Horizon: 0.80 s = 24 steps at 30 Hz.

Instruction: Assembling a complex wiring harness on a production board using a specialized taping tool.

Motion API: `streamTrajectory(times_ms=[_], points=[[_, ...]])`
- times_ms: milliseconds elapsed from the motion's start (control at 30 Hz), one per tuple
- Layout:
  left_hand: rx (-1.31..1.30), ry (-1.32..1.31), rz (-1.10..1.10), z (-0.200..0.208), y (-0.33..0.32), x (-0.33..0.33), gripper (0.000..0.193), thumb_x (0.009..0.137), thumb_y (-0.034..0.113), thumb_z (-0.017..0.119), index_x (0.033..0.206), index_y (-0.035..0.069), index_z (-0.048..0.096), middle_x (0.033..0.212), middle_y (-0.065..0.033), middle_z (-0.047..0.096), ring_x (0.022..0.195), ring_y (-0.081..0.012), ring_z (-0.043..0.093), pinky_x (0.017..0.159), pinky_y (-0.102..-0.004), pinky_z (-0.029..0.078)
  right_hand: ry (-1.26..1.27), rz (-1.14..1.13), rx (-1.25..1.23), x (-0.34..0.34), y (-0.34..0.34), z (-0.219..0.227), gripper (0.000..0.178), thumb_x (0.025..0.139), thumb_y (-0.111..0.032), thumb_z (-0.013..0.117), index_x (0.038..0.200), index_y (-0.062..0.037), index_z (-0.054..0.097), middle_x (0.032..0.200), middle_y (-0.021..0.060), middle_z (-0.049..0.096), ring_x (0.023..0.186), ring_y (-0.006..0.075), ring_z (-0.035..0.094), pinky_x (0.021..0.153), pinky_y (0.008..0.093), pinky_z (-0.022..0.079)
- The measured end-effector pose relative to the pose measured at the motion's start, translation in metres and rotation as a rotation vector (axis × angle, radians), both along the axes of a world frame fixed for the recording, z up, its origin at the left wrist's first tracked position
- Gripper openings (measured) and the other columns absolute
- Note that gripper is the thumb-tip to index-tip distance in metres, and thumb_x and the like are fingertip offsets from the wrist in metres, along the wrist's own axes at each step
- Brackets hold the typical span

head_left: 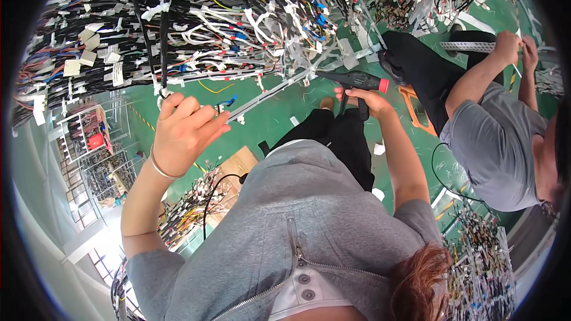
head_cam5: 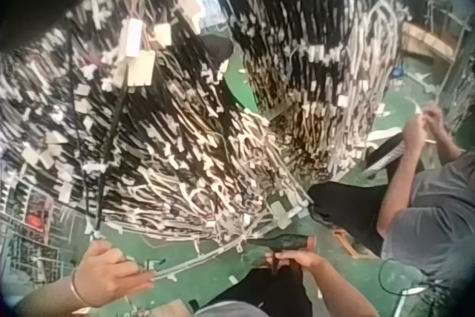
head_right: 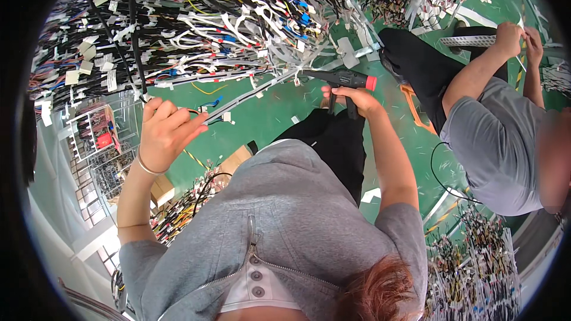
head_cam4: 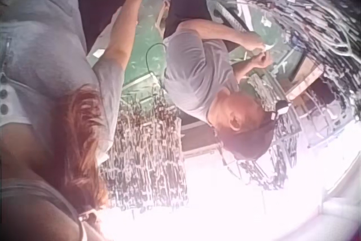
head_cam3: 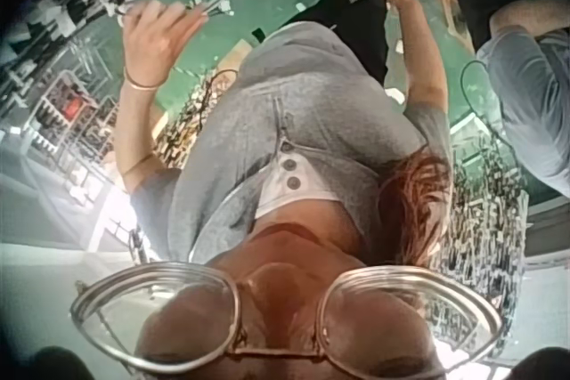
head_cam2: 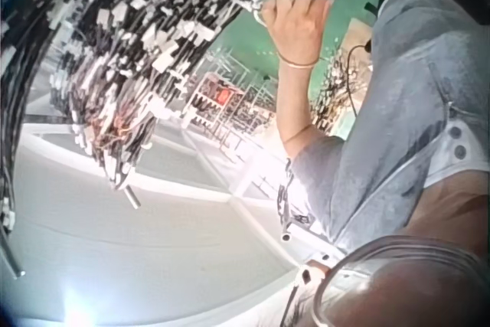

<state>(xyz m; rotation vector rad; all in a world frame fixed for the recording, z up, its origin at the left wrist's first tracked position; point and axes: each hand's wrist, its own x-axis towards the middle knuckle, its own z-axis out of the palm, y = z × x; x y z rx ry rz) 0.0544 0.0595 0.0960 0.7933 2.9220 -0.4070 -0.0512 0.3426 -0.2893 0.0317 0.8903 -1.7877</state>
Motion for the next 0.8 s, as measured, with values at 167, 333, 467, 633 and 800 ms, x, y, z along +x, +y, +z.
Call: streamTrajectory(times_ms=[167,333,467,633,800], points=[[-0.005,0.019,-0.011,0.002,-0.004,0.004,0.027,0.067,0.025,0.080,0.092,0.018,0.074,0.077,0.0049,0.049,0.076,-0.0142,0.047,0.086,-0.0348,0.037,0.026,0.148,0.037,-0.016,0.009,0.009,0.041,0.089,-0.014,0.067,0.125,0.0012,0.058,0.121,0.0123,0.066,0.115,0.0214,0.062,0.106,0.0379,0.045],[0.005,0.033,-0.013,0.001,-0.006,0.008,0.027,0.066,0.024,0.080,0.092,0.017,0.074,0.077,0.0052,0.049,0.076,-0.0138,0.047,0.086,-0.0353,0.037,0.028,0.140,0.094,-0.012,0.006,0.015,0.041,0.091,-0.016,0.064,0.128,0.0007,0.057,0.114,0.0111,0.067,0.108,0.0220,0.064,0.099,0.0365,0.048],[0.047,0.034,-0.036,0.001,-0.010,0.006,0.029,0.065,0.025,0.081,0.092,0.017,0.074,0.076,0.0057,0.049,0.077,-0.0137,0.048,0.087,-0.0356,0.037,-0.032,-0.031,-0.056,0.013,-0.009,0.014,0.036,0.091,-0.014,0.063,0.123,0.0015,0.060,0.086,0.0064,0.064,0.081,0.0173,0.065,0.084,0.0328,0.054],[0.078,0.015,-0.063,0.003,-0.014,0.006,0.029,0.065,0.025,0.081,0.091,0.017,0.073,0.076,0.0055,0.048,0.078,-0.0140,0.048,0.088,-0.0361,0.037,-0.104,-0.156,-0.065,0.041,-0.020,0.034,0.030,0.092,-0.014,0.061,0.119,0.0012,0.062,0.075,0.0022,0.057,0.068,0.0142,0.057,0.067,0.0300,0.049],[0.094,-0.023,-0.057,0.003,-0.021,0.010,0.026,0.066,0.025,0.080,0.091,0.017,0.074,0.075,0.0049,0.047,0.079,-0.0148,0.049,0.089,-0.0368,0.037,-0.002,-0.071,0.029,0.038,-0.018,0.038,0.028,0.094,-0.017,0.062,0.116,-0.0001,0.064,0.067,-0.0007,0.052,0.064,0.0119,0.054,0.064,0.0291,0.047]])
